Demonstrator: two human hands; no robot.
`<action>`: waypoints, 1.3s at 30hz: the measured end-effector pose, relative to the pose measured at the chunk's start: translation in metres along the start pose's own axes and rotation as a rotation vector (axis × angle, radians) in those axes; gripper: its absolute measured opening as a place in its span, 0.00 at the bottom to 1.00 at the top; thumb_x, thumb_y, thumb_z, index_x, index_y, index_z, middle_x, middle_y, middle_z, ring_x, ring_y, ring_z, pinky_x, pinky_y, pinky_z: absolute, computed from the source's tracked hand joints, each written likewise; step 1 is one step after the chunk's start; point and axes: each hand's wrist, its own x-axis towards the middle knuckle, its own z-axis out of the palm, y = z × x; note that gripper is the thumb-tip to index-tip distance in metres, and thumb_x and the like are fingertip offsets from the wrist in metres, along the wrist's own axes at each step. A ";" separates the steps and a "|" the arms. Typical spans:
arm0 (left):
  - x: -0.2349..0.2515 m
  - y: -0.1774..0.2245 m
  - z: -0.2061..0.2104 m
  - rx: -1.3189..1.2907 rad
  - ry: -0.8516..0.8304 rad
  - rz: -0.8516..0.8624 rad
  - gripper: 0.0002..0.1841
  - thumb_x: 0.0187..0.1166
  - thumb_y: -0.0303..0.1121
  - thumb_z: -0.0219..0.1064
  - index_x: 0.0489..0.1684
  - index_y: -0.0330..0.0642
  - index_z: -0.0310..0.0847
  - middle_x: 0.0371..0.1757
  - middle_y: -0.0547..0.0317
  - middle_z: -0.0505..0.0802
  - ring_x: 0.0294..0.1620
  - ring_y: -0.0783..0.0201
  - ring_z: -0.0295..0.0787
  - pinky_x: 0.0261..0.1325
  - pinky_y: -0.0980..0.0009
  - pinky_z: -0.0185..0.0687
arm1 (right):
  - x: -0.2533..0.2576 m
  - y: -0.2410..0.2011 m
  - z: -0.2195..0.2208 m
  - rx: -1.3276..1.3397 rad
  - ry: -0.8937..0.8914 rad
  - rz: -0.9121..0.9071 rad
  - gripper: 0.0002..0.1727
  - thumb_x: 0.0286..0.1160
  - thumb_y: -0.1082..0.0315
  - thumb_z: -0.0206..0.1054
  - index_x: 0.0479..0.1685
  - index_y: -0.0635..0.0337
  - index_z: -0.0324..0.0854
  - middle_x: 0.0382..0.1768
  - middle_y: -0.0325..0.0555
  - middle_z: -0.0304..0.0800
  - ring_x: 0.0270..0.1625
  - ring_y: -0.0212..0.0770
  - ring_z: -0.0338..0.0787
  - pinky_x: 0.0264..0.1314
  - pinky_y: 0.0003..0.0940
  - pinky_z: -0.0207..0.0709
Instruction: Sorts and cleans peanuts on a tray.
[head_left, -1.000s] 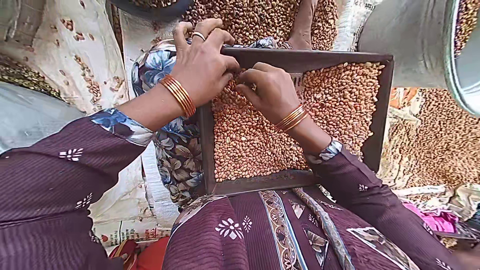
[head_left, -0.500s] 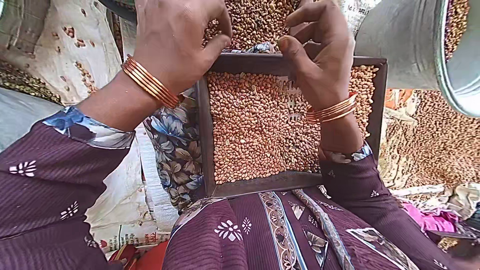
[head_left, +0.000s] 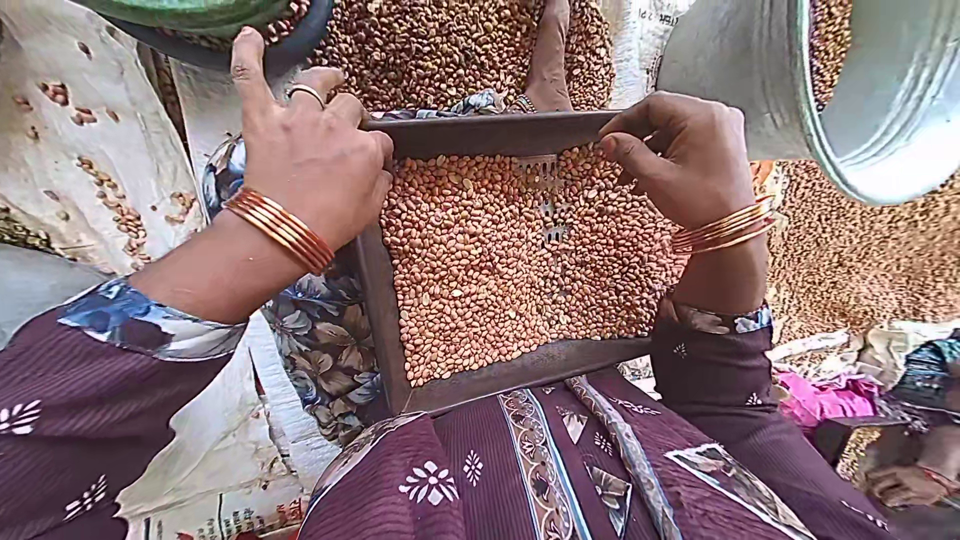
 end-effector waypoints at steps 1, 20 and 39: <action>-0.001 -0.002 -0.004 -0.107 0.092 0.025 0.16 0.87 0.41 0.57 0.56 0.44 0.88 0.69 0.42 0.89 0.83 0.33 0.70 0.83 0.22 0.39 | -0.002 0.005 -0.004 0.001 0.010 0.019 0.10 0.88 0.62 0.63 0.50 0.58 0.86 0.35 0.43 0.92 0.26 0.31 0.88 0.32 0.28 0.85; 0.003 0.004 -0.004 -0.676 0.249 0.116 0.14 0.87 0.39 0.60 0.60 0.44 0.84 0.55 0.59 0.92 0.54 0.76 0.88 0.61 0.76 0.82 | 0.001 0.007 0.038 -0.542 -0.252 0.308 0.24 0.92 0.52 0.53 0.66 0.67 0.76 0.57 0.70 0.86 0.55 0.72 0.90 0.51 0.71 0.79; -0.007 0.013 0.031 -0.128 -0.116 0.502 0.08 0.78 0.36 0.73 0.45 0.41 0.88 0.43 0.41 0.90 0.52 0.34 0.88 0.47 0.40 0.78 | -0.056 -0.013 0.071 0.044 -0.531 -0.401 0.13 0.83 0.60 0.64 0.55 0.57 0.85 0.38 0.38 0.92 0.32 0.33 0.90 0.35 0.34 0.87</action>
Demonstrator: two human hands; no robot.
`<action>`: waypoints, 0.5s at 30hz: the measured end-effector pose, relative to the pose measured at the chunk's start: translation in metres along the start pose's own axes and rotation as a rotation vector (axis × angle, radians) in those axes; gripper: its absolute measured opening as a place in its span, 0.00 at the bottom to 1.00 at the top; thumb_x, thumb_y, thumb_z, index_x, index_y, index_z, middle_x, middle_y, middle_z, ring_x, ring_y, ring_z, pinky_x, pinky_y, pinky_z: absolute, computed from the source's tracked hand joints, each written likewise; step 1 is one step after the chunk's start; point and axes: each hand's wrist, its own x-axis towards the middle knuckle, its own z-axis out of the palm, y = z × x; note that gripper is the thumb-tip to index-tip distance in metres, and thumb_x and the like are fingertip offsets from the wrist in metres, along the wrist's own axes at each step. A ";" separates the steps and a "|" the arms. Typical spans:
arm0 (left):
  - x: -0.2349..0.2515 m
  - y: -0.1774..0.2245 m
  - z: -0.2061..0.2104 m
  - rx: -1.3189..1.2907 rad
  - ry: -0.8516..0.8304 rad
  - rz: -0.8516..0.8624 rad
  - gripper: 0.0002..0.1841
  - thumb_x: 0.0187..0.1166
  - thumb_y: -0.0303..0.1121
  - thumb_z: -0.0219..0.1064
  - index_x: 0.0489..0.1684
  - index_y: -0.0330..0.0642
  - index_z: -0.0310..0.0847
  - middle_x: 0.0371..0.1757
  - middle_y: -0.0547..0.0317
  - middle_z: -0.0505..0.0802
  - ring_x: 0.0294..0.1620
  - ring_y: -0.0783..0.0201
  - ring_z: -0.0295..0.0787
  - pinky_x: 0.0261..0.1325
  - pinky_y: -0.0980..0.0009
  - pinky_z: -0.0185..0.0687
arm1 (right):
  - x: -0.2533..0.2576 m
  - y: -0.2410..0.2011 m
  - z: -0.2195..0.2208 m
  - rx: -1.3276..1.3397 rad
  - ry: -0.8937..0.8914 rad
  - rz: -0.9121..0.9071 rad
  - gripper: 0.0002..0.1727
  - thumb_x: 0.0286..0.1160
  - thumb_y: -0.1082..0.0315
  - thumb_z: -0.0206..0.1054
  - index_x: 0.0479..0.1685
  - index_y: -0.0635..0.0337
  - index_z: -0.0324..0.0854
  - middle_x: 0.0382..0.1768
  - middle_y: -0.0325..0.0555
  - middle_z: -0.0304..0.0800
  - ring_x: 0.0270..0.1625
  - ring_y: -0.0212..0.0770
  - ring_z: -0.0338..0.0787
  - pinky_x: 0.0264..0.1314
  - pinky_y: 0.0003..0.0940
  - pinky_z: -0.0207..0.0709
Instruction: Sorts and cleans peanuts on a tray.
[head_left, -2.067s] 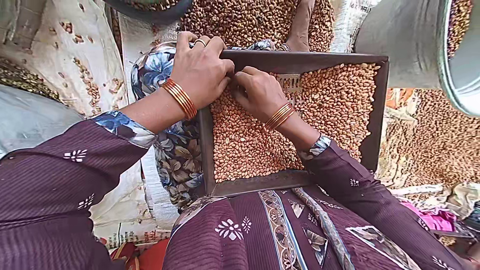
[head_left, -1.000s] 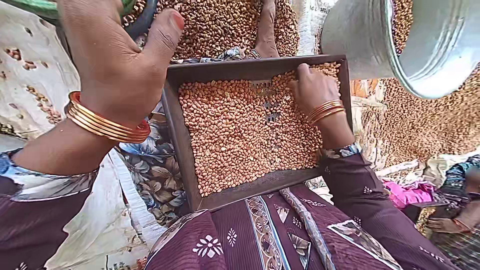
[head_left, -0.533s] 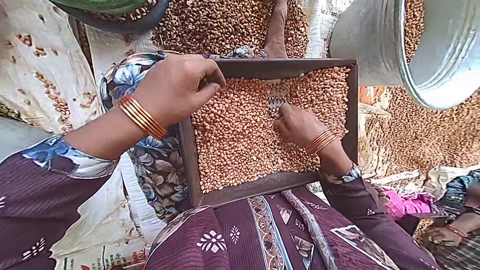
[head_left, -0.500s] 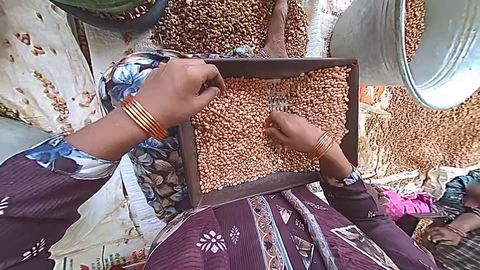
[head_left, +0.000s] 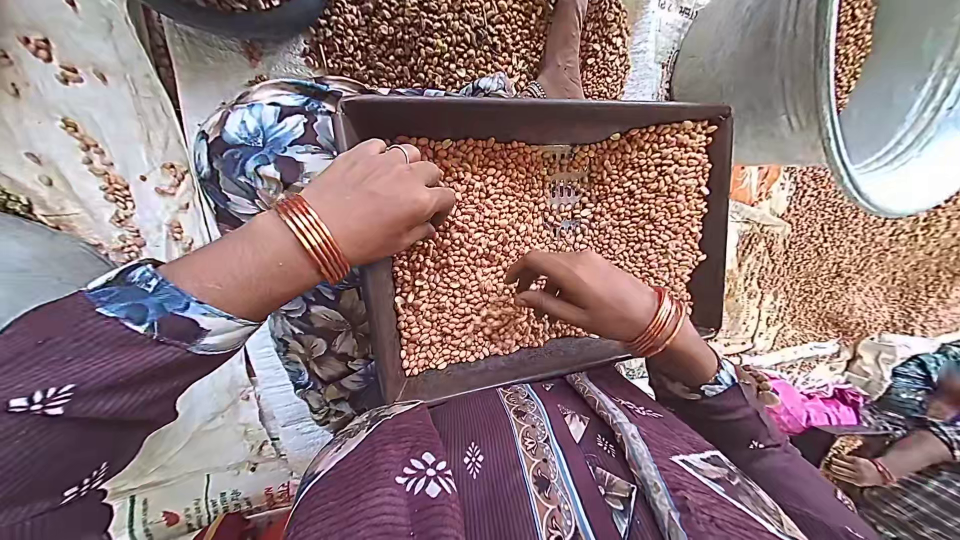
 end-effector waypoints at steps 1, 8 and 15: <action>0.000 0.000 0.002 0.002 0.010 0.004 0.08 0.79 0.36 0.70 0.44 0.41 0.88 0.43 0.41 0.90 0.52 0.34 0.88 0.47 0.40 0.78 | 0.006 -0.003 -0.004 -0.043 0.079 -0.011 0.12 0.83 0.62 0.65 0.56 0.56 0.85 0.41 0.40 0.92 0.33 0.35 0.91 0.36 0.35 0.87; 0.003 0.014 -0.006 -0.485 0.209 -0.143 0.11 0.78 0.34 0.54 0.46 0.43 0.81 0.36 0.60 0.86 0.33 0.66 0.82 0.36 0.66 0.78 | 0.047 0.009 0.001 -0.262 0.203 -0.006 0.09 0.76 0.73 0.70 0.52 0.57 0.89 0.46 0.54 0.87 0.39 0.53 0.90 0.37 0.47 0.85; 0.006 0.033 0.031 -0.393 0.108 0.107 0.11 0.81 0.37 0.62 0.45 0.42 0.89 0.35 0.54 0.85 0.35 0.56 0.86 0.36 0.58 0.83 | 0.038 0.013 -0.003 -0.146 0.271 0.064 0.06 0.76 0.69 0.69 0.45 0.59 0.87 0.43 0.49 0.86 0.32 0.42 0.88 0.32 0.40 0.83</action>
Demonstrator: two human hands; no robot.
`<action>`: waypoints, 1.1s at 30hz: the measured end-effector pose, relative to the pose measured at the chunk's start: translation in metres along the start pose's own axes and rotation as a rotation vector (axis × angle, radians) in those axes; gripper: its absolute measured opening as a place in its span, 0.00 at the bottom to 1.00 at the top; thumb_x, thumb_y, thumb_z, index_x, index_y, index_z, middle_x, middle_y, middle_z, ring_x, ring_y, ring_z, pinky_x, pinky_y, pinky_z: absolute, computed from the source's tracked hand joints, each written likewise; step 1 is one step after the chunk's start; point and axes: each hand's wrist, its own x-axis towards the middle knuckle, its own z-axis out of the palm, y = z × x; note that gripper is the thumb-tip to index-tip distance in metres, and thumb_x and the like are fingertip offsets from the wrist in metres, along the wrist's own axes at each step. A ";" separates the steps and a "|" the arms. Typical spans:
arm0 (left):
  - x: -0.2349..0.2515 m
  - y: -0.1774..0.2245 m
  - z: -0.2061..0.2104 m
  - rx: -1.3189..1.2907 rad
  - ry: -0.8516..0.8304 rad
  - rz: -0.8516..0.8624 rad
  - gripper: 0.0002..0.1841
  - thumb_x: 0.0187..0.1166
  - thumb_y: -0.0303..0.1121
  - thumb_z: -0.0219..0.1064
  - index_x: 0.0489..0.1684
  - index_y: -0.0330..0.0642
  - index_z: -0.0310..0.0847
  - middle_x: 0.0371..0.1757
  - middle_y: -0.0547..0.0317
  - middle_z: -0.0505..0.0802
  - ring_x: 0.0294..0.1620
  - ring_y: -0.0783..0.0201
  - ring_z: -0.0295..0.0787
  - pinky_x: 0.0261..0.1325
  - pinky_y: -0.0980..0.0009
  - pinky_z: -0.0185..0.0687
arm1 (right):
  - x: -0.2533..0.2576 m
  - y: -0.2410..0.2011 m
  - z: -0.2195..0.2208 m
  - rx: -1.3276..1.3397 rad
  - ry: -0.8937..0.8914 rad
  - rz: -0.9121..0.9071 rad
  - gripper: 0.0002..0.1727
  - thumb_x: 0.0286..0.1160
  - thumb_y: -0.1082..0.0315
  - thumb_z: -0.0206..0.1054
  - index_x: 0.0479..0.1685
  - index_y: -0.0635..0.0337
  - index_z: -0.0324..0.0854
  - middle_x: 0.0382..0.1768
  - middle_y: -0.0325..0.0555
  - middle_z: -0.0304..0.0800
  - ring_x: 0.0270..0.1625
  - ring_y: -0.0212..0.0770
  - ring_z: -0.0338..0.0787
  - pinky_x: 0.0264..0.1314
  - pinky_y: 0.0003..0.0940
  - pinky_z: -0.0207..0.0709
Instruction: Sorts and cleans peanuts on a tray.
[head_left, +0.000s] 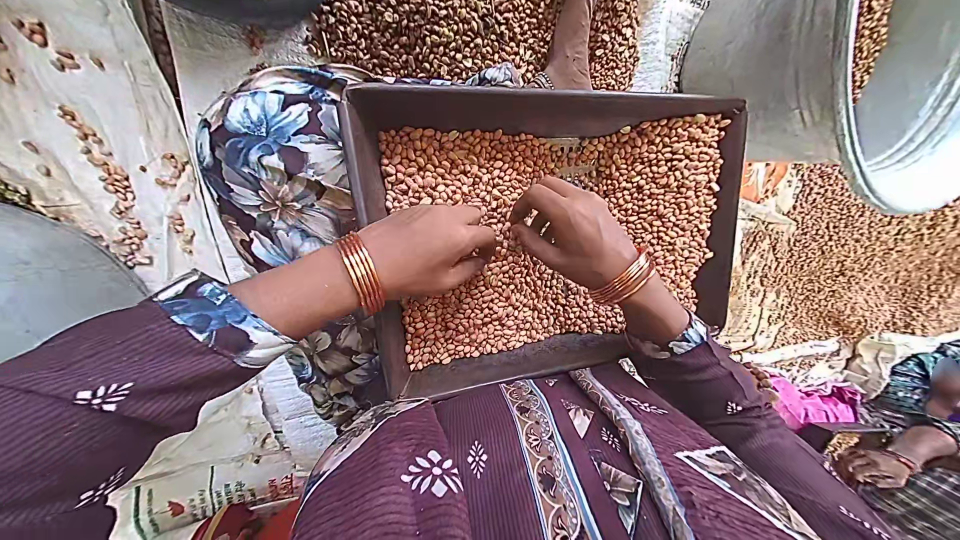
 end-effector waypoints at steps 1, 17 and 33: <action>-0.001 0.001 0.003 0.086 -0.043 0.016 0.12 0.84 0.38 0.61 0.46 0.44 0.89 0.35 0.53 0.84 0.34 0.52 0.87 0.33 0.56 0.82 | -0.003 0.000 -0.002 0.015 0.000 0.020 0.05 0.74 0.70 0.67 0.44 0.58 0.85 0.38 0.46 0.89 0.31 0.41 0.89 0.32 0.40 0.83; 0.003 0.017 -0.008 -0.239 0.146 -0.293 0.07 0.77 0.34 0.58 0.42 0.44 0.80 0.29 0.65 0.81 0.28 0.71 0.76 0.32 0.71 0.72 | -0.018 -0.016 0.026 0.084 -0.078 -0.165 0.06 0.74 0.70 0.70 0.40 0.63 0.90 0.37 0.51 0.87 0.36 0.45 0.89 0.36 0.39 0.84; -0.005 0.023 -0.006 -0.026 -0.300 -0.066 0.07 0.79 0.35 0.65 0.44 0.46 0.87 0.37 0.58 0.89 0.39 0.57 0.89 0.38 0.55 0.84 | -0.033 -0.011 0.032 0.014 -0.069 -0.152 0.08 0.78 0.67 0.70 0.45 0.56 0.94 0.37 0.49 0.87 0.37 0.45 0.89 0.36 0.37 0.83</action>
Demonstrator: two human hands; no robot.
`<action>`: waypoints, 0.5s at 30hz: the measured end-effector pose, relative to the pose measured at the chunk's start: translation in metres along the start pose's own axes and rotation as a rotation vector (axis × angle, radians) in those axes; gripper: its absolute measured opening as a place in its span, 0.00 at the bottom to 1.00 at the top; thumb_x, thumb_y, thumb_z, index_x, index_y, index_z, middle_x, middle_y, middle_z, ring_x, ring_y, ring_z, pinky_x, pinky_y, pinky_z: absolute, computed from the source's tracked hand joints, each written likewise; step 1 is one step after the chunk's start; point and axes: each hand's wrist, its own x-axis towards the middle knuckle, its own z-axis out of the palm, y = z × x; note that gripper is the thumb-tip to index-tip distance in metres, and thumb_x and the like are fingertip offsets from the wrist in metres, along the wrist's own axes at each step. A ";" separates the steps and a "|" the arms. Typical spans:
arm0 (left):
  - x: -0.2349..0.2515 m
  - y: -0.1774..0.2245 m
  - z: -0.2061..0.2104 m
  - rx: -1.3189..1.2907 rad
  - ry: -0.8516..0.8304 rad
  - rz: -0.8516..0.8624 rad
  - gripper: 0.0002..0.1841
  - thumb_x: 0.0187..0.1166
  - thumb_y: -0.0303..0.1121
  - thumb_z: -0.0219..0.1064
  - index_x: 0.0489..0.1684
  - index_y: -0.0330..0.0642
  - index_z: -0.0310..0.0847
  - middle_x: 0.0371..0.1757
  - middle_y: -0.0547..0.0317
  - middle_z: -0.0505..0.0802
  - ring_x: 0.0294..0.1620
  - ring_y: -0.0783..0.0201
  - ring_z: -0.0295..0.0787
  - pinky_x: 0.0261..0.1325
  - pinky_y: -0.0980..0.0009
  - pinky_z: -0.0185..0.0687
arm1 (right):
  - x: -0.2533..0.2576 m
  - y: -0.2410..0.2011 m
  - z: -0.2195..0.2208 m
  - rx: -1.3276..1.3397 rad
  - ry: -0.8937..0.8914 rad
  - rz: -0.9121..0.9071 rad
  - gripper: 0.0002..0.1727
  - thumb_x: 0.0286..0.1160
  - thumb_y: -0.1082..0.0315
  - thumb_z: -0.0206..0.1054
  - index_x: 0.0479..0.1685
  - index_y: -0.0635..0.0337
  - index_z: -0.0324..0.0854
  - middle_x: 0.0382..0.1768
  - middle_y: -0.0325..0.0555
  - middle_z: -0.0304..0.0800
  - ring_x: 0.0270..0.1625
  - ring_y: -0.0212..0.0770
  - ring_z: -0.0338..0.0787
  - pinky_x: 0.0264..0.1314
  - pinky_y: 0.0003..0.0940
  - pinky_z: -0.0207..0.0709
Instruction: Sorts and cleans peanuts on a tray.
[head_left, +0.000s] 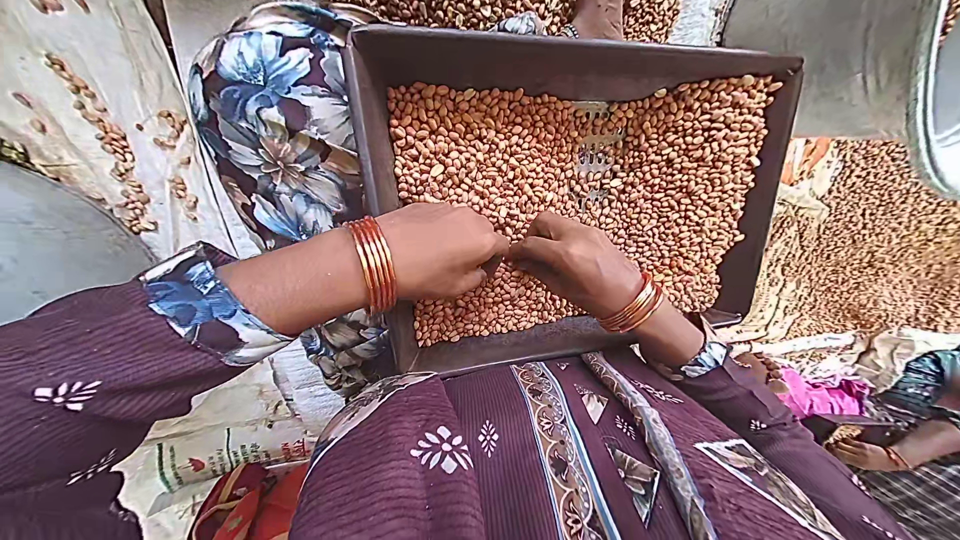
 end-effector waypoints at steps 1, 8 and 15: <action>-0.001 0.002 -0.002 0.002 -0.073 0.013 0.06 0.79 0.35 0.67 0.45 0.47 0.88 0.37 0.58 0.89 0.39 0.56 0.90 0.38 0.53 0.84 | 0.000 -0.002 0.001 -0.018 -0.007 0.010 0.08 0.78 0.68 0.69 0.44 0.57 0.94 0.37 0.50 0.87 0.38 0.47 0.89 0.37 0.38 0.84; -0.004 0.017 0.002 0.127 -0.374 0.054 0.13 0.76 0.26 0.70 0.53 0.53 0.88 0.39 0.55 0.91 0.36 0.51 0.91 0.33 0.51 0.82 | 0.001 0.008 -0.012 0.156 -0.033 0.043 0.10 0.81 0.65 0.64 0.46 0.58 0.91 0.38 0.47 0.84 0.38 0.40 0.86 0.41 0.33 0.81; -0.003 0.012 0.004 0.264 -0.289 0.054 0.06 0.77 0.26 0.69 0.40 0.50 0.88 0.33 0.55 0.88 0.31 0.52 0.89 0.27 0.54 0.78 | -0.029 0.026 -0.044 0.669 -0.089 0.314 0.10 0.78 0.61 0.57 0.44 0.54 0.81 0.35 0.33 0.89 0.34 0.28 0.91 0.36 0.27 0.89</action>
